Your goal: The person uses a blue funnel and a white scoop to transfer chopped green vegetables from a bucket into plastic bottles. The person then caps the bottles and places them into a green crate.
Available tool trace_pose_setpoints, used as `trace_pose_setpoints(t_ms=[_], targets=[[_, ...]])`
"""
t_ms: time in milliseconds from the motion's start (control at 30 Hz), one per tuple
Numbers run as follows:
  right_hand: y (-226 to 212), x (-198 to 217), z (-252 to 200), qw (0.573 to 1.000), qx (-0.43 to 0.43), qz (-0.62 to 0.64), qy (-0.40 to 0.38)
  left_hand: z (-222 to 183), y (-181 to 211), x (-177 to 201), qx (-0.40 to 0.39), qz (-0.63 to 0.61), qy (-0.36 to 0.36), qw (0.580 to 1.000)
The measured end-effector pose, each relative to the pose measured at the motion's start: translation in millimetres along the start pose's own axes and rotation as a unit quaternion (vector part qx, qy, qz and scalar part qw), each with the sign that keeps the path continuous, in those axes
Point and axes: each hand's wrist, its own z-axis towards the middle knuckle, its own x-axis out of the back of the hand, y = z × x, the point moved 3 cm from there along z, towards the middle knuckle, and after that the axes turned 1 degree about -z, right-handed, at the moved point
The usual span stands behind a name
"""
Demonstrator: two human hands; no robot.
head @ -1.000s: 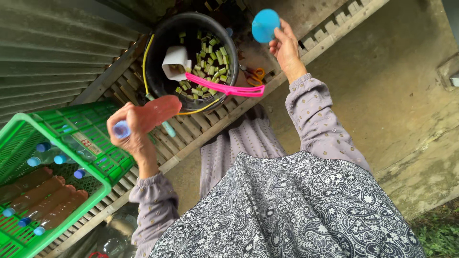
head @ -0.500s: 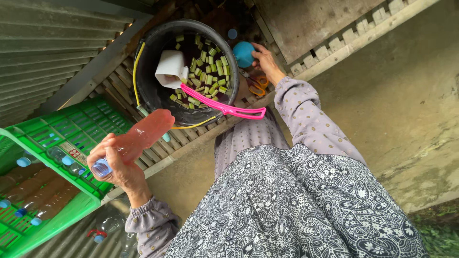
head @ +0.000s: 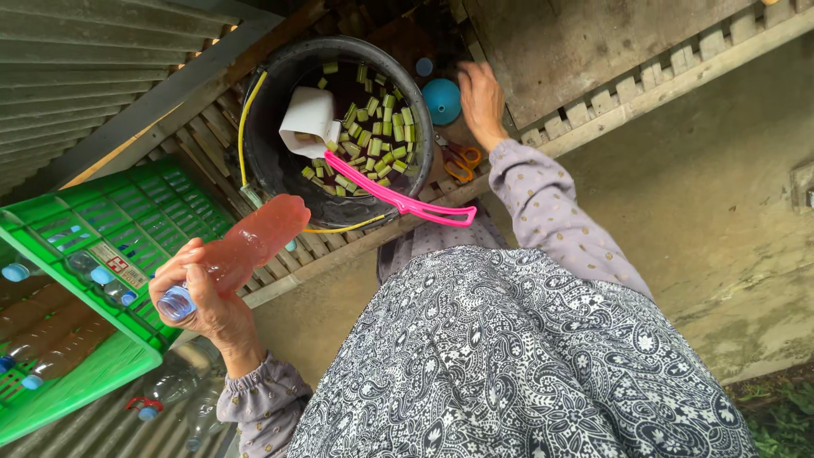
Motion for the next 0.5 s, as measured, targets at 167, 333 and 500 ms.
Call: trace_pose_setpoints(t_ms=[167,333,500], targets=[[-23.3,-20.8,53.2,0.977,0.129,-0.029,-0.169,0.2,-2.0,-0.3,0.000,0.001,-0.003,1.000],[-24.6,-63.7,68.6,0.943,0.205,-0.167,-0.200,3.7,-3.2,-3.7,0.000,-0.013,-0.009,1.000],[-18.3,-46.2,84.9,0.964,0.138,-0.156,-0.165,5.0,-3.0,-9.9,-0.010,-0.008,-0.015,1.000]])
